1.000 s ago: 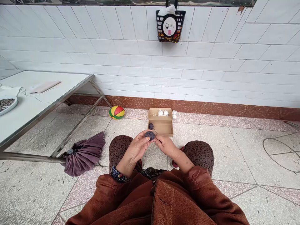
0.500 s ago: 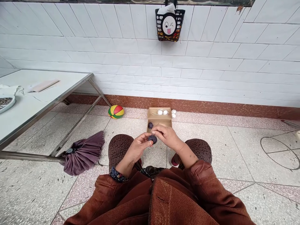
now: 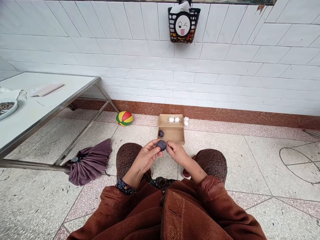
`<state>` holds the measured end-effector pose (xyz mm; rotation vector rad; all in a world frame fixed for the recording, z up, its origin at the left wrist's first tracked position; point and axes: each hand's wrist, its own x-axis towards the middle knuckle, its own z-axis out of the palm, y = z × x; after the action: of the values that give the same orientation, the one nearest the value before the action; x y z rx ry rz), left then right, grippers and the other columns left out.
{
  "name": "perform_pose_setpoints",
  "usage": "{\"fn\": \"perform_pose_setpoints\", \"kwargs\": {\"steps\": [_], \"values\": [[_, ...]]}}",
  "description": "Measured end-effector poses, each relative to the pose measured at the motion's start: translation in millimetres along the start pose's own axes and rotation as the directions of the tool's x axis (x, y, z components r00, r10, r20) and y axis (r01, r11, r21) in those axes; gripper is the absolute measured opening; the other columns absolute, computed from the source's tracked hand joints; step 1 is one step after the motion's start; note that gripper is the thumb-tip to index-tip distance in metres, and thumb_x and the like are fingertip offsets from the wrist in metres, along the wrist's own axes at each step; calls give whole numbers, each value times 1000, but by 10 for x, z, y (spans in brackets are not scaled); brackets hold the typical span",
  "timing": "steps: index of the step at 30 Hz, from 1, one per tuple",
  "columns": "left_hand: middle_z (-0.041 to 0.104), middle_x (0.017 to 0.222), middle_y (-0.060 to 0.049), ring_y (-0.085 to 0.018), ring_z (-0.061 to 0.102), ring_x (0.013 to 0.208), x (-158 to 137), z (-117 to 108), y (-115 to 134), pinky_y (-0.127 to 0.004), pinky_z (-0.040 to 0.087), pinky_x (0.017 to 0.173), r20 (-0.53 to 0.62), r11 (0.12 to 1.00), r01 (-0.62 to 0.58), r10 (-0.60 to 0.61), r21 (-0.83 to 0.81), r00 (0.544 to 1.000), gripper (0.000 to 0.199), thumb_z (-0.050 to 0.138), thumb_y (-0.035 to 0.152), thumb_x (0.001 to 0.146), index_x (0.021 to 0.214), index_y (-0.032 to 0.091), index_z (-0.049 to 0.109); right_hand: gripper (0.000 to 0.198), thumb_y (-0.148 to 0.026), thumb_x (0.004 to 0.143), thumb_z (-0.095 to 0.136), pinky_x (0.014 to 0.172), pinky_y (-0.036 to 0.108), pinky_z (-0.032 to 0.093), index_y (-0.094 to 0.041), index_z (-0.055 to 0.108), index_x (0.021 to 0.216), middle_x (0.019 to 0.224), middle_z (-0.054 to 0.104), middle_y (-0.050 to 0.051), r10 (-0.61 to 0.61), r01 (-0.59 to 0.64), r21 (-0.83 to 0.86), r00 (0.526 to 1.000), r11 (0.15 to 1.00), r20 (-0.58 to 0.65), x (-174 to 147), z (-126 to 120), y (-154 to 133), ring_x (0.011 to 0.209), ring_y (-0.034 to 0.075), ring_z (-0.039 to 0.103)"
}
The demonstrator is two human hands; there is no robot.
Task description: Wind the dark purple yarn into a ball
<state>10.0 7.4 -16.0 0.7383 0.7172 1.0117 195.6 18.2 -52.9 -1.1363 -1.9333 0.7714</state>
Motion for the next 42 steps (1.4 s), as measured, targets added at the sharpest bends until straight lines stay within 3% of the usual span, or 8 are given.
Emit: {"fn": "perform_pose_setpoints", "kwargs": {"steps": [7,13,18,21,27,30,36,42], "values": [[69,85,-1,-11,61,71,11,-2,-63,-26,49,72,-12,968,-100,106,230,994,42,86,28,71,107,18,67,11,-20,96,51,69,27,42,-22,53,86,78,60,2,-5,3,-155,1000,988,-9,-24,15,-79,74,18,58],[69,99,-4,-15,63,87,22,-38,-65,-27,51,79,-83,903,-237,284,359,955,35,79,28,75,106,19,66,15,-20,97,51,67,27,41,-21,54,82,74,58,0,-18,22,-144,1000,989,26,-48,-16,-228,70,17,55],[68,94,-3,-15,63,83,36,-144,-50,-28,51,75,-73,873,-225,282,433,957,36,77,30,77,108,19,65,15,-30,100,57,67,25,44,-20,63,90,78,65,0,-66,58,63,989,996,130,-89,-200,-473,69,14,58],[70,95,-4,-15,64,84,25,-157,-72,-29,51,79,-15,852,-207,244,481,970,34,78,25,75,106,17,66,17,-32,99,59,71,26,47,-21,66,89,80,67,1,-150,138,88,978,986,145,-48,-346,-593,74,15,60],[68,92,-3,-15,62,84,-55,-88,-59,-27,50,78,127,887,-191,152,419,980,32,79,23,74,103,18,66,22,-37,102,54,73,29,48,-22,65,91,83,66,3,-87,90,38,993,995,-77,163,-426,-520,77,17,61],[66,91,-2,-13,60,83,-82,-67,-20,-26,49,76,153,921,-205,162,331,975,33,81,25,75,103,19,65,25,-36,102,51,71,28,46,-21,62,85,77,63,1,-12,14,27,997,1000,-82,192,-275,-352,74,17,60],[64,94,-2,-13,60,81,-23,-96,-15,-26,50,71,-16,976,-190,193,104,981,38,84,30,71,101,19,63,22,-31,103,48,71,27,45,-21,60,88,80,66,3,58,-57,-24,997,998,52,-4,144,-130,76,18,62],[63,89,-1,-11,58,80,41,-157,-37,-25,48,74,-167,949,-246,279,197,946,31,81,25,72,97,18,63,23,-30,105,46,73,28,46,-21,60,89,83,66,3,-45,56,-78,989,995,141,-91,129,-320,78,18,62]]}}
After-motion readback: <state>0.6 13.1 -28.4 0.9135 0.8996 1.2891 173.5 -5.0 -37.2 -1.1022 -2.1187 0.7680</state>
